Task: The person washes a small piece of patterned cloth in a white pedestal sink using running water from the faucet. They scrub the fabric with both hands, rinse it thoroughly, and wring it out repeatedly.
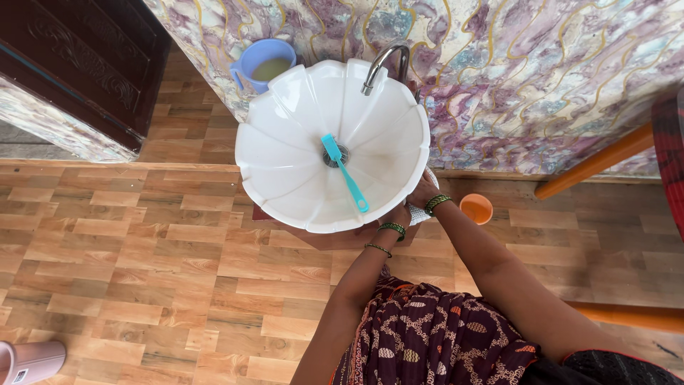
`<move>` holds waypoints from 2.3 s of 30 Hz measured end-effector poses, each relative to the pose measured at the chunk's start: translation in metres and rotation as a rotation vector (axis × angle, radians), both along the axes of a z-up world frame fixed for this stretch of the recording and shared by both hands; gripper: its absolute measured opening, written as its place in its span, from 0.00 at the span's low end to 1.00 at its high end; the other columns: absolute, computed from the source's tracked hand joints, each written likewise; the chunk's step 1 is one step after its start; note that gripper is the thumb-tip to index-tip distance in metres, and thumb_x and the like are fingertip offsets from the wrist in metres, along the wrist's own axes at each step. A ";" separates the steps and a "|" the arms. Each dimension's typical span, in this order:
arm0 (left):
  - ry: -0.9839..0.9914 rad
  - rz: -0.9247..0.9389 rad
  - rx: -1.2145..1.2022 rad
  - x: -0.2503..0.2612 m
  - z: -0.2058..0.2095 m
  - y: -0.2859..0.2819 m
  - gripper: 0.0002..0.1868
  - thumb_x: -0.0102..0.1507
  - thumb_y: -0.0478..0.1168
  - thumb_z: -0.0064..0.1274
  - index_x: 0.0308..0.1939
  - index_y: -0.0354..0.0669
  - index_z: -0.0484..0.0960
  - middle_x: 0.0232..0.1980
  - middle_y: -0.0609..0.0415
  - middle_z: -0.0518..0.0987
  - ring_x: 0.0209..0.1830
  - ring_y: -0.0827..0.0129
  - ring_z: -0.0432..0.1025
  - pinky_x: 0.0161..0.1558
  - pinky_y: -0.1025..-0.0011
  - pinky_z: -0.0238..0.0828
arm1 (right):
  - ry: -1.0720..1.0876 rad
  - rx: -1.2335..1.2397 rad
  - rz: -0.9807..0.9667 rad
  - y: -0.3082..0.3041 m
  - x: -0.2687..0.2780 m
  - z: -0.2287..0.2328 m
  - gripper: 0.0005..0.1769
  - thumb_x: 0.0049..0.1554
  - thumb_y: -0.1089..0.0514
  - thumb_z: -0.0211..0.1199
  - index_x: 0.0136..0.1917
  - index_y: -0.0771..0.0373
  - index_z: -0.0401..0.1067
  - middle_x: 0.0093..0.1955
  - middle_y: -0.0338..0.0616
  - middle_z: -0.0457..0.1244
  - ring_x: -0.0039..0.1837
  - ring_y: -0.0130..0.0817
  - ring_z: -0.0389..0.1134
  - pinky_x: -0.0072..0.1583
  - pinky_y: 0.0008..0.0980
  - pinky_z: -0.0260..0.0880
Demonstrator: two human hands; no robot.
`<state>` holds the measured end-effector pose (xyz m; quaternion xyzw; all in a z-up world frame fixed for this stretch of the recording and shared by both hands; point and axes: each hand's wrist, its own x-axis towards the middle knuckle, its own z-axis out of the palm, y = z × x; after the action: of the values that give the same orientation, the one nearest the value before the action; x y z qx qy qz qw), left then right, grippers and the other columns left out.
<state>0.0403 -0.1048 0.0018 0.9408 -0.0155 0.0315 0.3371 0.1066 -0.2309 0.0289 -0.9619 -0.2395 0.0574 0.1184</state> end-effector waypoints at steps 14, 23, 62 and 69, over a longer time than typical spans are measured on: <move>-0.026 -0.046 0.163 -0.011 -0.017 -0.005 0.41 0.59 0.40 0.53 0.75 0.39 0.57 0.76 0.36 0.60 0.76 0.42 0.53 0.71 0.42 0.45 | -0.031 0.007 -0.116 -0.005 -0.026 -0.013 0.45 0.46 0.52 0.54 0.78 0.53 0.57 0.84 0.50 0.44 0.85 0.52 0.30 0.80 0.51 0.23; -0.064 -0.186 -0.008 0.019 -0.015 0.002 0.35 0.60 0.36 0.52 0.73 0.42 0.65 0.73 0.33 0.67 0.73 0.41 0.61 0.74 0.51 0.56 | 0.079 -0.034 -0.215 -0.009 -0.009 -0.012 0.43 0.51 0.51 0.52 0.80 0.52 0.54 0.87 0.46 0.36 0.87 0.53 0.24 0.81 0.53 0.27; -0.212 -0.109 0.098 0.088 -0.024 -0.047 0.40 0.63 0.50 0.52 0.76 0.43 0.58 0.79 0.35 0.55 0.79 0.39 0.49 0.77 0.47 0.43 | -0.199 0.044 0.121 -0.060 0.194 -0.143 0.38 0.64 0.37 0.45 0.82 0.50 0.50 0.86 0.42 0.41 0.87 0.45 0.30 0.82 0.50 0.27; -0.217 -0.107 0.092 0.087 -0.029 -0.044 0.39 0.64 0.50 0.51 0.76 0.43 0.58 0.79 0.35 0.55 0.79 0.40 0.49 0.77 0.48 0.43 | -0.300 -0.018 0.150 -0.056 0.196 -0.152 0.34 0.67 0.40 0.44 0.82 0.49 0.53 0.86 0.40 0.46 0.87 0.42 0.36 0.83 0.52 0.29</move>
<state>0.1268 -0.1489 -0.0273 0.9441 -0.1037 0.1144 0.2912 0.3022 -0.2872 -0.1227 -0.9401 -0.3252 -0.0762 0.0680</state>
